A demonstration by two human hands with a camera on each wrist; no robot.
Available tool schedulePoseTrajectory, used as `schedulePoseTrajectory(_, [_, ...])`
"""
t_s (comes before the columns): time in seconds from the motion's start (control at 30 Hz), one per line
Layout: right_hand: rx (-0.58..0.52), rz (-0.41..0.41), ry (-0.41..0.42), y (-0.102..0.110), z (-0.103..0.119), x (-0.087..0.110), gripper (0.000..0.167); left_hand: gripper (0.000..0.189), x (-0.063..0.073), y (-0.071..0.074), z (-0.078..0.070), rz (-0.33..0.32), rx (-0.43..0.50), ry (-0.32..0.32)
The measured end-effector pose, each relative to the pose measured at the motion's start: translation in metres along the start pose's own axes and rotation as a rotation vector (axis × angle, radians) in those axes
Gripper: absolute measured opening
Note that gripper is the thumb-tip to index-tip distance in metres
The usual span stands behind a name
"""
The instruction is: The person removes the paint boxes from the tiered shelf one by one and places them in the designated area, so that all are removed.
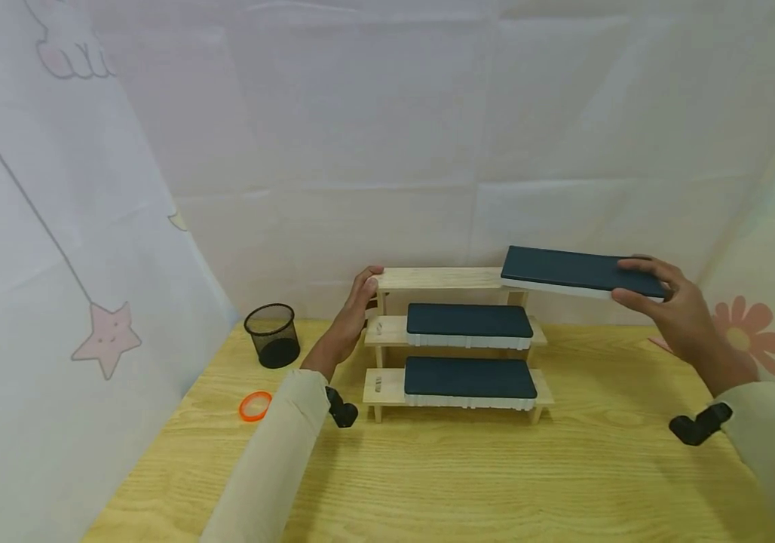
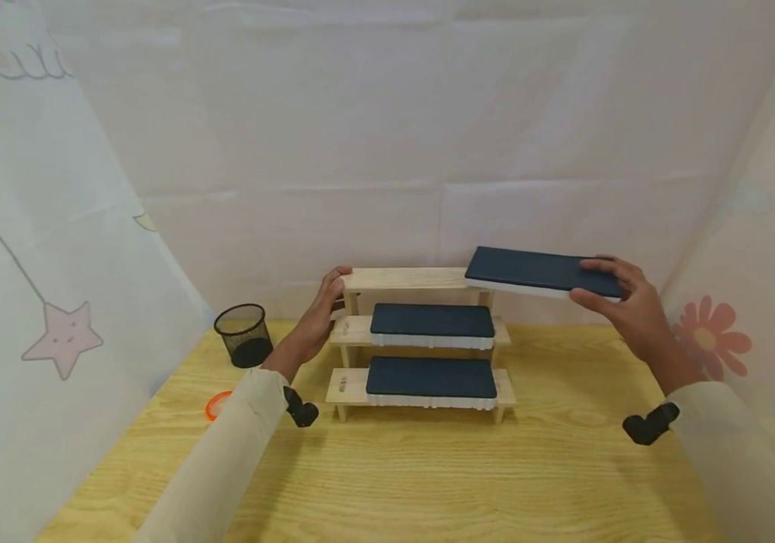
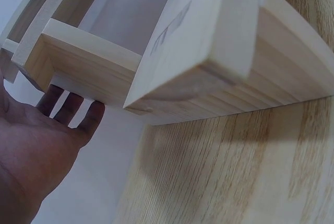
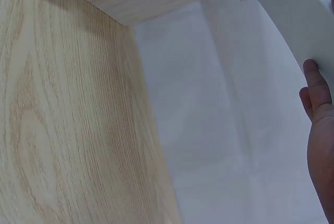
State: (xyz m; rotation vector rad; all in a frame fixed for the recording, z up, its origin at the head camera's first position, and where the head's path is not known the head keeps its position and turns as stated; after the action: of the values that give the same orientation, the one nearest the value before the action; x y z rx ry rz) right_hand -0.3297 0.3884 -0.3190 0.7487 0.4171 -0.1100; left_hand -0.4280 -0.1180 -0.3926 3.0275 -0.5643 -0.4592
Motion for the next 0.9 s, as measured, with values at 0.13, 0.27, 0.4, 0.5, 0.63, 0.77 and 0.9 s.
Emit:
schedulePoseTrajectory(0.13, [0.027, -0.025, 0.009, 0.005, -0.004, 0.002, 0.055, 0.049, 0.000, 0.000, -0.001, -0.008, -0.005, 0.004])
schedulePoseTrajectory(0.27, [0.048, -0.037, -0.014, 0.010, -0.010, 0.005, 0.057, 0.048, -0.001, 0.000, -0.001, -0.010, -0.004, 0.018])
schedulePoseTrajectory(0.4, [0.075, -0.037, -0.041, 0.013, -0.017, 0.007, 0.058, 0.048, -0.002, 0.000, 0.001, -0.011, 0.000, 0.022])
schedulePoseTrajectory(0.5, [0.090, -0.046, -0.044, 0.015, -0.021, 0.010, 0.057, 0.049, -0.001, -0.001, -0.002, -0.002, 0.008, 0.027])
schedulePoseTrajectory(0.63, [0.088, -0.066, -0.024, 0.017, -0.024, 0.011, 0.056, 0.049, -0.001, 0.000, -0.002, -0.005, 0.006, 0.031])
schedulePoseTrajectory(0.77, [0.090, -0.063, -0.022, 0.019, -0.029, 0.014, 0.056, 0.048, -0.002, 0.002, 0.004, -0.017, -0.001, 0.033])
schedulePoseTrajectory(0.9, [0.088, -0.057, -0.024, 0.023, -0.032, 0.018, 0.057, 0.046, -0.001, 0.002, 0.005, -0.013, 0.000, 0.029])
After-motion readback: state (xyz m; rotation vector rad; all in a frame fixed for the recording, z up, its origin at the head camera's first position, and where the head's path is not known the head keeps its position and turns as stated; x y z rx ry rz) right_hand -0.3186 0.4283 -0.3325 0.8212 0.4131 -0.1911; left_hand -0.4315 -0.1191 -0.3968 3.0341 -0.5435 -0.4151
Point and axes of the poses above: each hand's wrist, its own x-axis away from the middle knuckle, its own y-axis out of the back of the hand, z = x × y, the point moved 3 cm from there along -x, towards the middle knuckle, and after that the axes turned 8 degrees about x, right-handed, at the moved point
